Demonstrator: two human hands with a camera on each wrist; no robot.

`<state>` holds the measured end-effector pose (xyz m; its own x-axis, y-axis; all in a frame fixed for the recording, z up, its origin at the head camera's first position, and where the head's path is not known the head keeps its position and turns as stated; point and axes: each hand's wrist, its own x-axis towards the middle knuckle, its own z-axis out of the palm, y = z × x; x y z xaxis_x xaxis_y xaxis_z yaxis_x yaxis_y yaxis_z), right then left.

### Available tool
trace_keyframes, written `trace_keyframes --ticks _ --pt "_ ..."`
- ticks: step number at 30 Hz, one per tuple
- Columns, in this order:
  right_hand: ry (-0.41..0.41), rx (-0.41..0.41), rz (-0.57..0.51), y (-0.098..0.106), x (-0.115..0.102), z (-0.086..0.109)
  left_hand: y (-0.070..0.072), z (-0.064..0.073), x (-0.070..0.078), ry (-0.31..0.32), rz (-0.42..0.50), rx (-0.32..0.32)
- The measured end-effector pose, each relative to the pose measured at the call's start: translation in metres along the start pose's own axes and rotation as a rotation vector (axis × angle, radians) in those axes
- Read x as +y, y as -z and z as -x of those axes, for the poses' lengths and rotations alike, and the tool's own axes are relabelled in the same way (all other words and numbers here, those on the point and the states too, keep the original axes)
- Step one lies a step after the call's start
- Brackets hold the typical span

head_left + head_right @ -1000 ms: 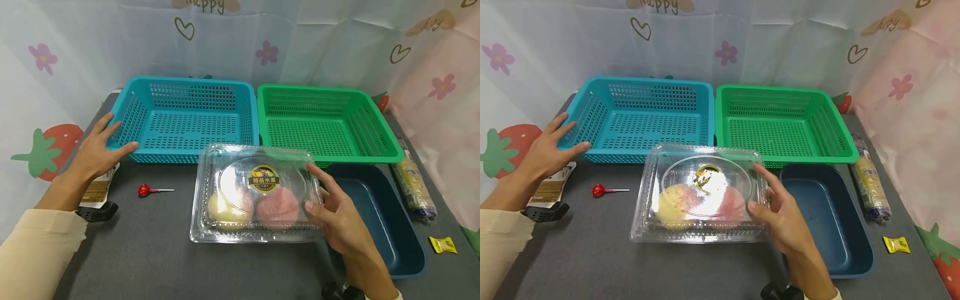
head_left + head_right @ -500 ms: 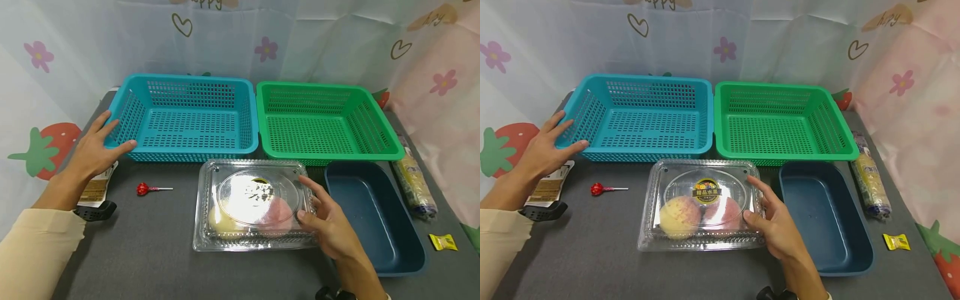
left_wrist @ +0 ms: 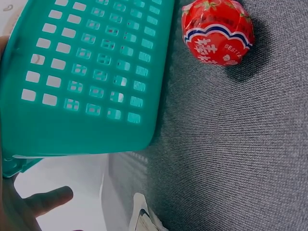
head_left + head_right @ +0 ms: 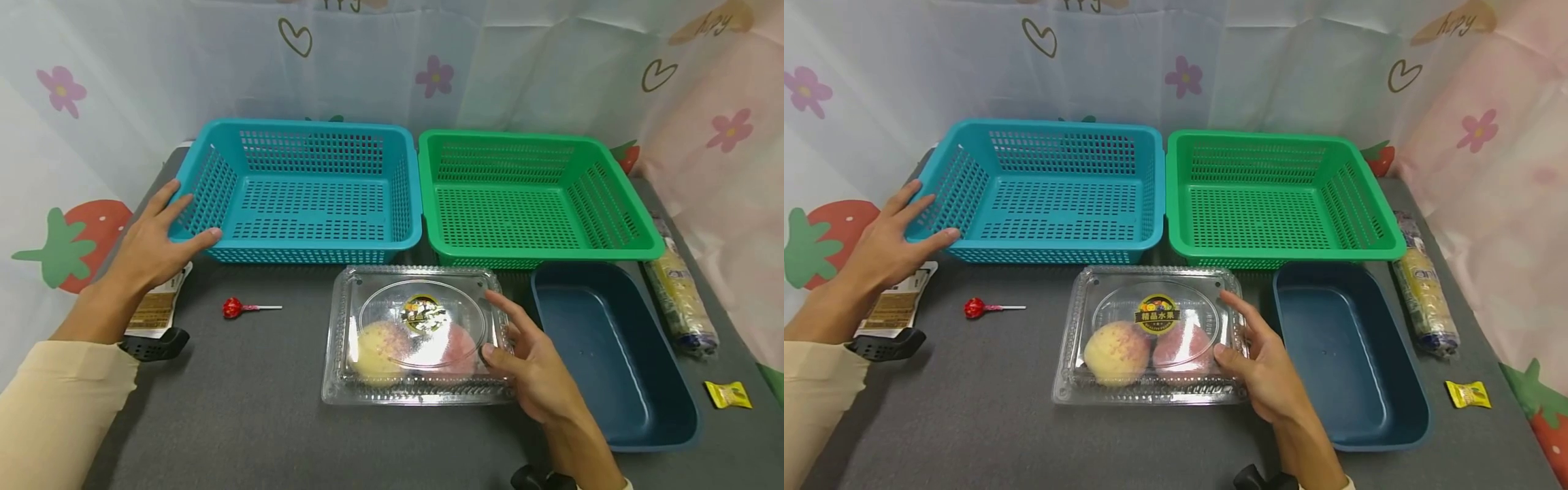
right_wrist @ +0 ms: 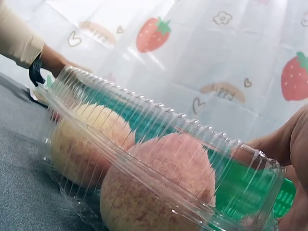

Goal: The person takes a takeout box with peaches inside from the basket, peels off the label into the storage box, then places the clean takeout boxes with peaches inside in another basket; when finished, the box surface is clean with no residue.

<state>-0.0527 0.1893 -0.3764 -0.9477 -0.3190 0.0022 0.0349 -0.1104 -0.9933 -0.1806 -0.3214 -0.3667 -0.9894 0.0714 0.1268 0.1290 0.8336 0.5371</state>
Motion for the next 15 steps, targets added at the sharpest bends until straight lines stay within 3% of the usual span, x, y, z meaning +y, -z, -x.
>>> trace_keyframes --ticks 9,15 --pt "-0.001 0.023 0.05 0.001 0.003 0.0 0.002 0.001 0.002 0.002 -0.004 -0.011" --pt "0.003 0.07 0.212 -0.001 0.002 0.0 0.015 0.002 0.01 0.019 -0.038 -0.058"
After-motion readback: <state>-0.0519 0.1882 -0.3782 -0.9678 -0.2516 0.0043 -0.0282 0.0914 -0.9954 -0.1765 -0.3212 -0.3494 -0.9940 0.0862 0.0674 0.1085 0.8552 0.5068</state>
